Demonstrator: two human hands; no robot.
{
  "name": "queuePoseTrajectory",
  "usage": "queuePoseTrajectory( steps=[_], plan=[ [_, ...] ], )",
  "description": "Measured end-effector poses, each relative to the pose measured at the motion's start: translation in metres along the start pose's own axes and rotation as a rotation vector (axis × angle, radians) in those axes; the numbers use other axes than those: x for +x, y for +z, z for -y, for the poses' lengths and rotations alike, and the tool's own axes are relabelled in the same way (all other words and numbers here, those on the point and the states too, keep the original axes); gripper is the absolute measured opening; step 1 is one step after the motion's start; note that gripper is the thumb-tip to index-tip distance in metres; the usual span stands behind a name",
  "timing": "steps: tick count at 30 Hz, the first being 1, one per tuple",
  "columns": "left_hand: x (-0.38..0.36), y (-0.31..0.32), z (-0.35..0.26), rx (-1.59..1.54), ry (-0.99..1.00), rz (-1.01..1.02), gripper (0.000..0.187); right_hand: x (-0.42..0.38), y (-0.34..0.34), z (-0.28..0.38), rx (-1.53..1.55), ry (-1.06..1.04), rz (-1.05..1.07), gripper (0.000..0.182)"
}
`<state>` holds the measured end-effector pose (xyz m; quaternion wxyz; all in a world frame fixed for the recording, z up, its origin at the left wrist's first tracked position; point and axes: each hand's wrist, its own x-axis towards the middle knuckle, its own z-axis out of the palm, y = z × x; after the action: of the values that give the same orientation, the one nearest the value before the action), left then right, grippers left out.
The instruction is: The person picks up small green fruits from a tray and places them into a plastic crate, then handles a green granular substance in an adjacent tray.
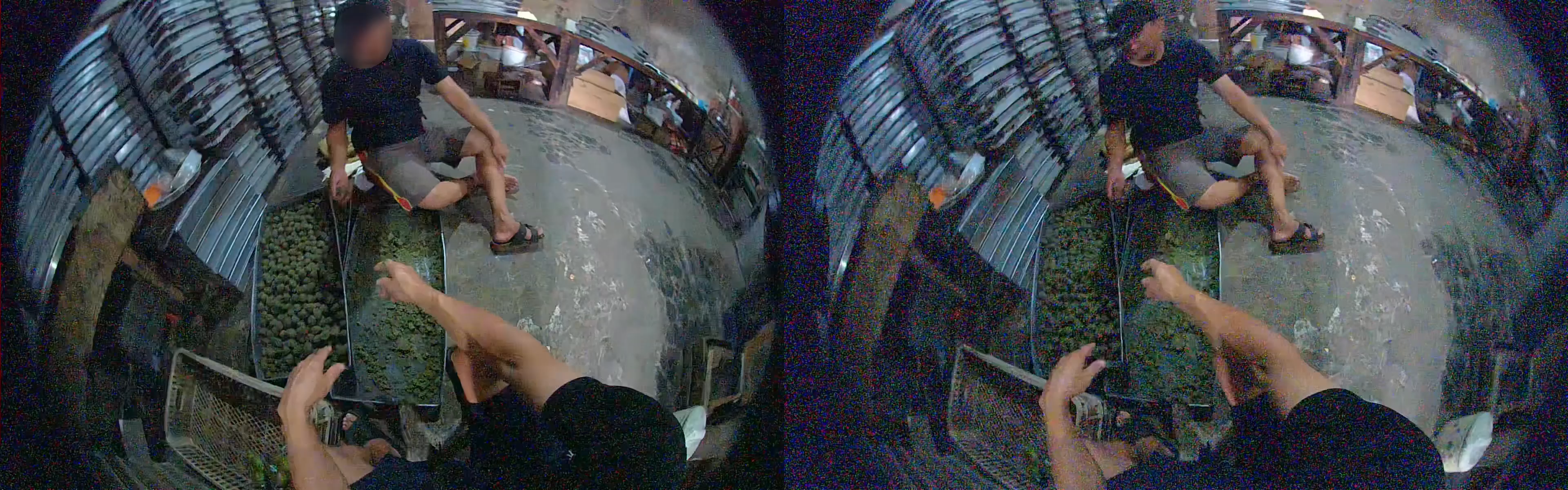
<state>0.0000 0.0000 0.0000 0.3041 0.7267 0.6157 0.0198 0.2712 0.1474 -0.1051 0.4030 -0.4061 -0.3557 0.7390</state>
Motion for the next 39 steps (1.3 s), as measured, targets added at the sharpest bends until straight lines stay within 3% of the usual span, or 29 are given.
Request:
queuePoseTrajectory(
  steps=[2,3,5,6,7,9,12,15,20,23,24,26,29,33,34,37,39],
  plan=[
    [-0.003,-0.005,0.013,0.045,0.028,-0.001,0.058,-0.007,0.029,0.015,-0.985,-0.409,-0.332,0.041],
    [-0.006,0.010,-0.004,0.036,0.050,-0.010,0.058,-0.027,0.015,0.026,-1.003,-0.419,-0.347,0.041],
    [-0.008,0.008,0.003,0.002,0.014,-0.011,0.057,-0.027,0.030,0.032,-0.824,-0.383,-0.522,0.033],
    [-0.018,0.010,0.000,0.018,-0.040,0.002,0.057,-0.028,0.035,0.033,-0.687,-0.188,-0.471,0.024],
    [-0.020,0.012,-0.001,0.016,-0.031,0.000,0.057,-0.032,0.035,0.037,-0.692,-0.193,-0.479,0.024],
    [-0.023,0.013,-0.003,-0.030,-0.019,-0.003,0.057,-0.037,0.034,0.041,0.067,-0.083,-0.277,0.019],
    [-0.031,0.011,-0.014,-0.011,-0.051,0.014,0.058,-0.040,0.027,0.048,0.339,-0.261,-0.285,0.021],
    [-0.030,0.011,-0.021,0.013,-0.046,0.018,0.058,-0.048,0.022,0.049,0.551,-0.245,-0.270,0.026],
    [-0.024,0.015,-0.029,0.023,0.024,0.004,0.058,-0.057,0.036,0.053,0.126,-0.183,-0.459,0.047],
    [-0.025,0.016,-0.035,0.043,0.019,-0.003,0.058,-0.037,0.022,0.044,-0.123,-0.230,-0.581,0.036],
    [-0.026,0.016,-0.034,0.045,0.014,-0.011,0.057,-0.040,0.025,0.045,-0.122,-0.232,-0.578,0.036],
    [-0.019,0.023,-0.022,0.046,0.039,-0.020,0.057,-0.049,0.027,0.045,0.104,-0.224,-0.341,0.022],
    [-0.019,0.026,-0.020,0.041,0.057,-0.021,0.056,-0.072,0.032,0.067,0.358,-0.331,-0.302,0.018],
    [-0.017,0.027,-0.027,0.096,0.086,-0.006,0.056,-0.057,0.020,0.061,0.594,-0.270,-0.291,0.031],
    [-0.015,0.028,-0.027,0.096,0.087,-0.003,0.056,-0.059,0.020,0.058,0.351,-0.234,-0.315,0.037],
    [-0.009,0.031,-0.027,0.124,0.095,0.008,0.056,-0.061,0.033,0.062,0.164,-0.102,-0.447,0.040],
    [-0.008,0.032,-0.026,0.105,0.104,0.018,0.056,-0.055,0.033,0.054,0.168,-0.192,-0.404,0.040]
  ],
)
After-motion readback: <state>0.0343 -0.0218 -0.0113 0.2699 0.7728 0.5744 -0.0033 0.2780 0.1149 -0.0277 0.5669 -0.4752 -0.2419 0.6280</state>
